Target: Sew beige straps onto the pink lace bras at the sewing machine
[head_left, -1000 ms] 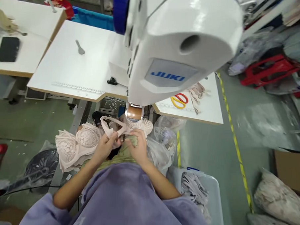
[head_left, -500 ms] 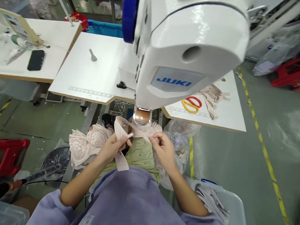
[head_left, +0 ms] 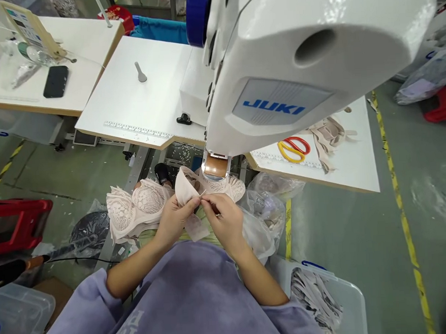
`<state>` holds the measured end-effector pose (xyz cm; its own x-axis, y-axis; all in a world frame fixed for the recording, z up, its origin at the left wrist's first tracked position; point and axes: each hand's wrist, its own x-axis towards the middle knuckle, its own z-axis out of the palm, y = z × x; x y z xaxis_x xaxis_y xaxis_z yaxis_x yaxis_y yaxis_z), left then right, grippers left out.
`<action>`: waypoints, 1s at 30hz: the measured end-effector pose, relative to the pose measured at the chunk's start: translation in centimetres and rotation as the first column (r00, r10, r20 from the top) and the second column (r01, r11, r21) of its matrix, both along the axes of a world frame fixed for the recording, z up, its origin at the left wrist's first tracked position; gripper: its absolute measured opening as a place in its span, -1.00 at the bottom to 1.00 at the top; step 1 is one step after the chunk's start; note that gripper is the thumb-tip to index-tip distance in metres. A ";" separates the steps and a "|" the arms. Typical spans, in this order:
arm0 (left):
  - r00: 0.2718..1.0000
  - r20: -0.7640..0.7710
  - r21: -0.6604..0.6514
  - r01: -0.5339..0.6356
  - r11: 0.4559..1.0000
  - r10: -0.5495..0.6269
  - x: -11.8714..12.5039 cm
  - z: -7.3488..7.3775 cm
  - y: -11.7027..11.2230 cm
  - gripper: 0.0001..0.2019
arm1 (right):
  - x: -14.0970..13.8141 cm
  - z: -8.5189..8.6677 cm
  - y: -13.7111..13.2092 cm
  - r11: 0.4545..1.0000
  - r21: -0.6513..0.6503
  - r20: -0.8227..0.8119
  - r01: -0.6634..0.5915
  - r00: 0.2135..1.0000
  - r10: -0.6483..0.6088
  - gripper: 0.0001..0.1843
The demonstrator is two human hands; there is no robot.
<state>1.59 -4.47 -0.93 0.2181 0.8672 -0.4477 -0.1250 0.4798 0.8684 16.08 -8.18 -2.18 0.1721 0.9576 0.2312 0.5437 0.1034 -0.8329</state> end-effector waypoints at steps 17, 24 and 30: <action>0.825 -0.540 0.339 0.396 0.853 -0.168 -1.9 0.3 0.7 -0.77 | 3.2 1.6 1.3 0.945 -0.140 -0.044 -0.297 0.955 0.294 -0.92; 0.854 -0.427 0.188 0.406 0.894 -0.298 -0.6 0.2 1.7 -0.73 | 3.3 0.6 1.0 0.942 -0.196 -0.180 -0.272 0.954 0.238 -0.85; 0.795 -0.554 0.285 0.460 0.841 -0.247 -0.7 0.6 1.9 -0.74 | 3.0 1.1 0.8 0.943 -0.269 -0.162 -0.196 0.974 0.156 -0.84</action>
